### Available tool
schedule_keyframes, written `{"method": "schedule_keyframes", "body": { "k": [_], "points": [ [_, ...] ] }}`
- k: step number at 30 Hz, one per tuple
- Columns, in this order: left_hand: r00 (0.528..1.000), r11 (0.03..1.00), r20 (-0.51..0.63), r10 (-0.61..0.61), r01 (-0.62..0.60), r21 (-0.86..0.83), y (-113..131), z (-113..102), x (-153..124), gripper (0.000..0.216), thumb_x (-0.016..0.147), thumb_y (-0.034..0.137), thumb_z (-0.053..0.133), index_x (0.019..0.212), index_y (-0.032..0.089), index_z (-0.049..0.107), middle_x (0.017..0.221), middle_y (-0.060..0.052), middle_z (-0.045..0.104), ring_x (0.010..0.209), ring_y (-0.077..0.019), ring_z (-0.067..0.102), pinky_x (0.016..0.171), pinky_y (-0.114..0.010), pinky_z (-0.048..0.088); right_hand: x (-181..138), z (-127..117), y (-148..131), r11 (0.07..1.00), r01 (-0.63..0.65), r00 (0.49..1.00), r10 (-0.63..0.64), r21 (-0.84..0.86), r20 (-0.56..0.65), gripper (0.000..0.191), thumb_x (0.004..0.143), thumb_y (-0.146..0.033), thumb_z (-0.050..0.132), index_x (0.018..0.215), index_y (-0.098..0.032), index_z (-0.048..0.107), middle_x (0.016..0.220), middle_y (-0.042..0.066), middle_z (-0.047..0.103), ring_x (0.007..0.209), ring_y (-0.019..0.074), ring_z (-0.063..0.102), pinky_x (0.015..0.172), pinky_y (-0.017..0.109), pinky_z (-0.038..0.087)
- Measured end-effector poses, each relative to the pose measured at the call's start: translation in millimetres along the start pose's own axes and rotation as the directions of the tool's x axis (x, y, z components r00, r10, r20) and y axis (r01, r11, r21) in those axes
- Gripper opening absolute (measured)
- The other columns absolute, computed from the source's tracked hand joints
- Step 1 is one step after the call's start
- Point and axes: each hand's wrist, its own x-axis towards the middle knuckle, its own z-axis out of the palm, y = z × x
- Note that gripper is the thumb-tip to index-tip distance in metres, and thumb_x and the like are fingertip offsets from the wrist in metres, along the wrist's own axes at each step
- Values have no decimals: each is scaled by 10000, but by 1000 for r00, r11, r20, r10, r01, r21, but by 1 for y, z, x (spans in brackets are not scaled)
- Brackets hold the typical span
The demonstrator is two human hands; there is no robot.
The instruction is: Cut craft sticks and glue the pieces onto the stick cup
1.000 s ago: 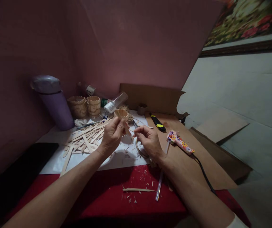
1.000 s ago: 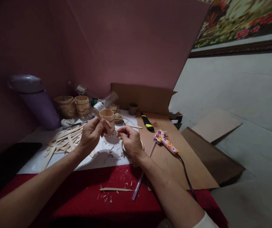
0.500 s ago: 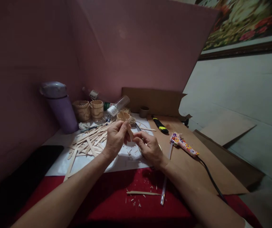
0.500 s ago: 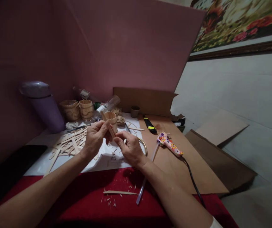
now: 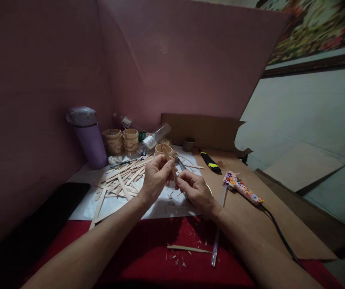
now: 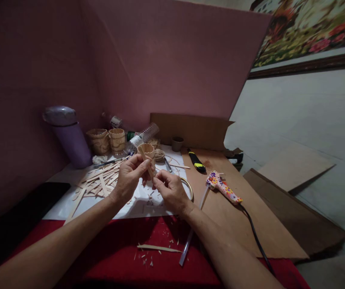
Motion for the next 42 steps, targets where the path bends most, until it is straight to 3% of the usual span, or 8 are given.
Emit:
{"method": "schedule_keyframes", "body": {
  "k": [8,15,23,25,28,32,34,42],
  "points": [
    [993,981,15,-119,120,-151,-2,-2,3,297,748,415,707,771,165,548,567,12,613,385,-105,525,315,-196,364,-2,2,-6,992,14,1000,-13,124,-9,317,922,-423,491,723,-197,589,616,-11,567,544,113,474,533,241,382],
    [979,952,5,-205,201,-230,-1,-3,6,263,706,372,693,793,160,564,561,4,616,378,-116,533,312,-203,364,0,1,-2,997,34,976,-20,63,-217,186,902,-350,534,814,-200,601,638,-13,593,544,115,499,537,236,389],
    [984,994,-142,-105,107,9,4,-5,9,167,720,324,612,717,160,583,469,39,541,319,-72,381,301,-192,257,-8,3,-4,805,333,940,-323,-491,108,232,908,-288,544,714,-182,615,626,3,615,565,115,517,597,248,341],
    [992,988,-117,-50,66,141,3,-6,9,180,762,329,583,698,160,586,448,45,507,332,-70,378,327,-193,253,-6,2,-2,757,284,954,-286,-588,93,236,902,-292,551,706,-181,621,627,8,636,574,119,537,594,248,330],
    [999,942,-31,7,4,335,-4,-8,8,246,820,359,554,687,159,607,445,48,472,375,-73,384,384,-199,273,2,-7,3,647,-5,983,-137,-763,-123,255,928,-312,507,762,-179,649,699,41,684,643,148,594,605,259,332],
    [987,774,155,-30,-75,629,-17,-14,9,313,846,388,539,670,157,654,500,14,514,464,-95,405,458,-220,277,22,-33,13,365,-337,940,78,-868,-332,278,961,-247,419,958,-173,687,966,109,701,878,217,644,669,282,391],
    [964,649,243,-109,-116,752,-21,-14,9,314,847,366,537,654,159,674,545,-11,569,504,-107,431,492,-232,276,33,-44,18,232,-362,926,197,-903,-320,345,979,-244,366,1034,-169,698,1091,143,655,1021,263,613,724,305,429],
    [834,483,430,-347,-234,844,-11,-7,1,308,783,373,655,557,165,640,512,0,531,499,-109,407,515,-260,237,62,-45,32,187,-377,885,362,-907,-293,365,894,-86,434,1134,-133,706,1216,213,575,1152,321,553,838,366,488]
  ]
}}
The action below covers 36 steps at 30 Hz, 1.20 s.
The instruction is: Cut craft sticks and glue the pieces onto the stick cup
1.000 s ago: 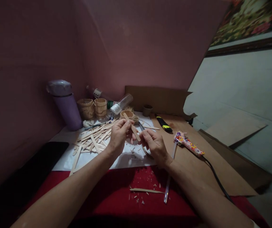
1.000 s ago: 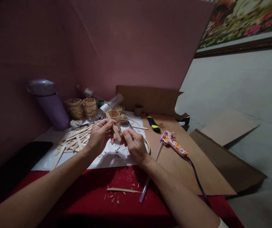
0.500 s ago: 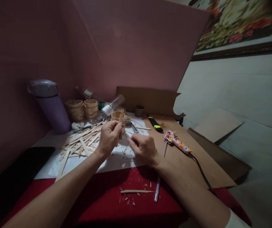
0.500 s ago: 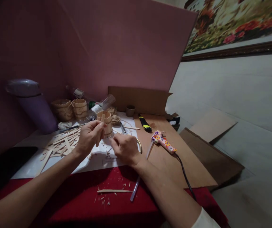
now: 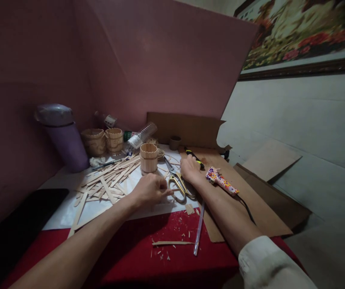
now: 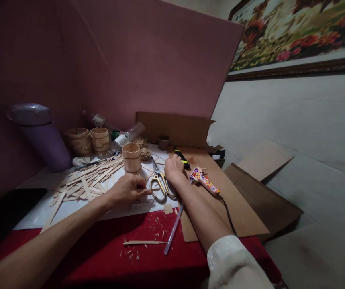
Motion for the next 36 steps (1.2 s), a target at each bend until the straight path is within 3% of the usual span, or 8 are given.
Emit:
{"method": "schedule_keyframes", "body": {
  "k": [10,14,16,20,22,26,32,36],
  "points": [
    [999,971,36,15,-23,237,-1,1,-3,268,808,396,632,662,179,695,656,-70,648,604,-180,551,563,-284,294,2,-12,9,971,-111,992,121,211,-34,231,857,-89,513,981,-77,708,996,247,702,1011,336,665,812,417,479],
    [996,987,-66,61,-51,152,-4,5,-1,271,822,376,608,660,171,679,713,-74,665,652,-184,565,572,-283,324,-16,-22,6,905,45,993,4,422,-115,173,911,-252,510,956,-172,657,935,108,731,877,210,677,753,312,482],
    [972,999,-232,40,-47,-26,-6,5,2,242,850,339,564,742,170,699,733,-60,673,658,-168,562,594,-276,355,-27,-20,0,779,155,987,-102,608,-122,165,912,-316,513,915,-190,620,815,38,721,701,143,642,645,248,472],
    [867,877,-495,-55,-195,-440,-7,2,6,285,880,377,526,927,156,700,708,-24,644,611,-130,533,579,-248,391,-47,-7,-12,112,239,939,-281,964,-200,219,794,-392,650,778,-183,585,663,0,646,572,114,540,558,234,417],
    [868,794,-492,-69,-251,-554,-5,0,6,288,850,419,579,827,151,681,607,8,573,527,-105,467,507,-233,355,-54,-3,-16,42,243,924,-313,969,-218,226,765,-389,678,735,-181,594,653,-4,633,593,115,543,576,236,418],
    [864,704,-486,-133,-263,-660,0,-2,5,344,825,425,629,614,167,546,494,39,477,444,-76,392,433,-221,297,-59,-10,-15,207,270,929,-313,940,-198,213,828,-336,609,689,-175,597,639,-1,625,586,116,532,582,237,404],
    [763,667,-610,-215,-341,-662,7,-10,1,333,880,432,572,671,191,480,477,52,491,397,-65,419,395,-194,320,-63,-29,5,906,210,978,-199,368,-68,193,887,-182,500,778,-158,658,830,109,712,806,211,640,702,292,407],
    [770,581,-581,-263,-355,-732,11,-16,-1,341,859,511,575,750,207,467,447,60,521,326,-94,464,315,-195,317,-71,-21,4,981,179,971,-189,78,147,247,872,-283,568,1068,-142,618,1016,179,701,914,277,660,683,311,413]
  ]
}}
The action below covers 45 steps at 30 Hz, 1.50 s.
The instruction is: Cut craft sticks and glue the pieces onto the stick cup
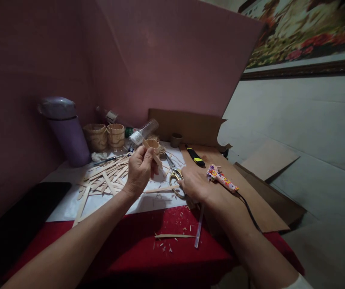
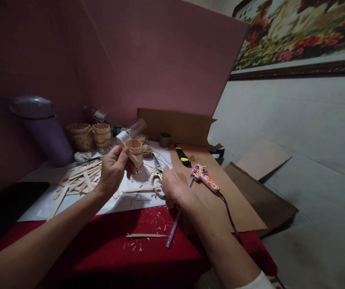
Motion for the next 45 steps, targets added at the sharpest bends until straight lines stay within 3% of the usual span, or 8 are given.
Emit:
{"method": "schedule_keyframes", "body": {
  "k": [9,17,23,26,33,37,41,45],
  "points": [
    [984,957,43,-172,177,-231,2,-5,7,342,726,420,707,818,157,508,547,7,624,407,-163,612,332,-221,437,7,-1,5,977,3,998,9,211,-56,276,766,-235,588,1027,-144,573,992,138,683,898,260,648,693,300,437],
    [974,932,26,-226,224,-286,7,-10,9,291,647,336,751,730,124,569,541,-27,642,400,-118,573,362,-191,415,2,-2,25,621,-67,997,79,781,23,313,695,-197,661,999,-152,595,779,33,680,685,173,634,563,234,445],
    [978,958,3,-207,203,-203,4,-9,10,315,655,390,752,712,139,571,508,-9,618,385,-131,575,345,-194,396,11,-4,25,873,-2,985,86,487,-150,274,680,-194,674,953,-175,675,889,65,721,820,209,656,682,263,463],
    [981,967,1,-192,190,-171,1,-8,10,326,659,407,754,669,143,563,503,-8,611,372,-121,559,346,-191,380,16,-8,22,872,-17,950,166,489,-264,276,708,-197,650,983,-178,665,896,72,713,828,206,650,697,272,458],
    [977,955,-35,-211,198,-219,5,-10,12,267,634,339,759,679,115,620,476,2,580,380,-94,510,363,-184,373,11,-14,2,114,55,983,166,992,-74,598,620,-653,722,971,-225,496,534,-101,455,383,75,379,367,190,284],
    [980,950,-27,-195,183,-253,6,-11,14,270,643,337,735,734,100,642,523,-21,615,414,-115,544,366,-203,406,0,-20,-12,8,85,995,-44,996,-84,634,582,-731,710,855,-217,460,644,-63,515,467,58,441,404,167,331],
    [978,960,5,-208,205,-193,4,-12,14,285,650,371,740,703,112,636,514,-24,617,402,-113,547,366,-199,401,11,-14,-9,103,202,976,57,974,-209,622,604,-689,721,925,-211,487,657,-61,527,475,71,448,422,182,328],
    [942,957,171,-290,286,48,-1,-8,10,301,684,358,706,536,139,562,468,-19,580,329,-93,487,321,-197,350,40,-4,9,677,33,907,289,735,-306,354,716,-386,718,966,-177,579,795,27,671,686,159,621,571,234,433]
  ]
}}
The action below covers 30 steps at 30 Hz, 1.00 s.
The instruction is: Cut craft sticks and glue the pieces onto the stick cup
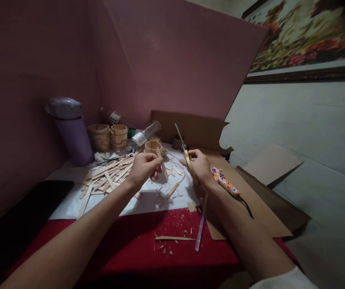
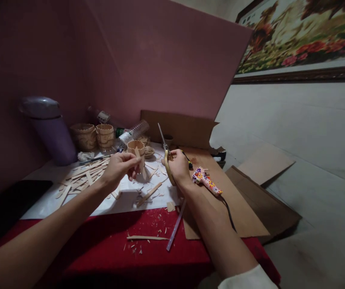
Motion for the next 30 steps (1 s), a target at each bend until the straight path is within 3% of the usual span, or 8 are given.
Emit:
{"method": "schedule_keyframes", "body": {
  "k": [1,3,9,16,21,24,28,30],
  "points": [
    [997,997,52,-52,48,66,-2,2,-1,299,697,336,688,515,146,546,449,-11,562,315,-91,474,312,-197,339,6,2,4,978,-3,1000,6,-209,14,272,739,-316,687,960,-177,607,860,47,698,789,179,650,641,242,448],
    [978,974,125,-165,141,179,-6,5,-3,279,721,297,649,508,155,539,419,4,533,295,-88,453,302,-192,318,13,7,11,940,-17,999,32,-342,38,204,734,-221,660,931,-169,651,910,83,722,887,218,665,703,261,445],
    [934,907,166,-318,248,341,-21,10,-4,293,722,267,619,472,171,500,362,28,477,266,-71,363,303,-193,268,7,28,15,882,-51,995,86,-468,52,290,729,-200,626,1010,-149,676,987,157,731,921,297,683,682,301,442],
    [954,830,187,-233,95,549,-42,8,-2,289,708,249,592,448,174,490,383,16,493,351,-82,384,378,-215,243,6,32,17,889,-42,996,73,-455,51,317,717,-140,603,1028,-160,667,999,144,729,935,273,678,713,291,447],
    [964,732,228,-139,-56,679,-48,6,-1,318,752,298,575,466,168,530,447,-3,536,439,-110,432,455,-250,282,12,28,23,950,-43,998,58,-309,39,278,682,-150,635,959,-169,656,932,104,720,901,247,662,712,283,445],
    [977,707,201,-73,-92,701,-46,7,0,274,771,299,574,537,159,601,503,-13,568,497,-128,478,502,-260,323,11,21,22,984,-87,995,94,-153,43,328,646,-187,671,966,-158,608,748,38,680,703,200,641,604,267,447],
    [991,845,109,83,-128,520,-36,13,-4,226,819,294,539,706,150,671,567,-5,581,537,-125,514,524,-244,369,-5,8,9,987,-121,985,105,105,140,394,669,-315,672,1004,-173,522,522,-89,510,426,116,474,435,229,382],
    [990,916,50,136,-144,375,-30,16,-7,255,842,345,533,769,146,676,577,6,569,496,-106,493,484,-230,363,-17,4,-1,861,-171,966,51,478,254,455,602,-351,737,955,-185,503,485,-114,453,386,90,399,383,210,308]
  ]
}}
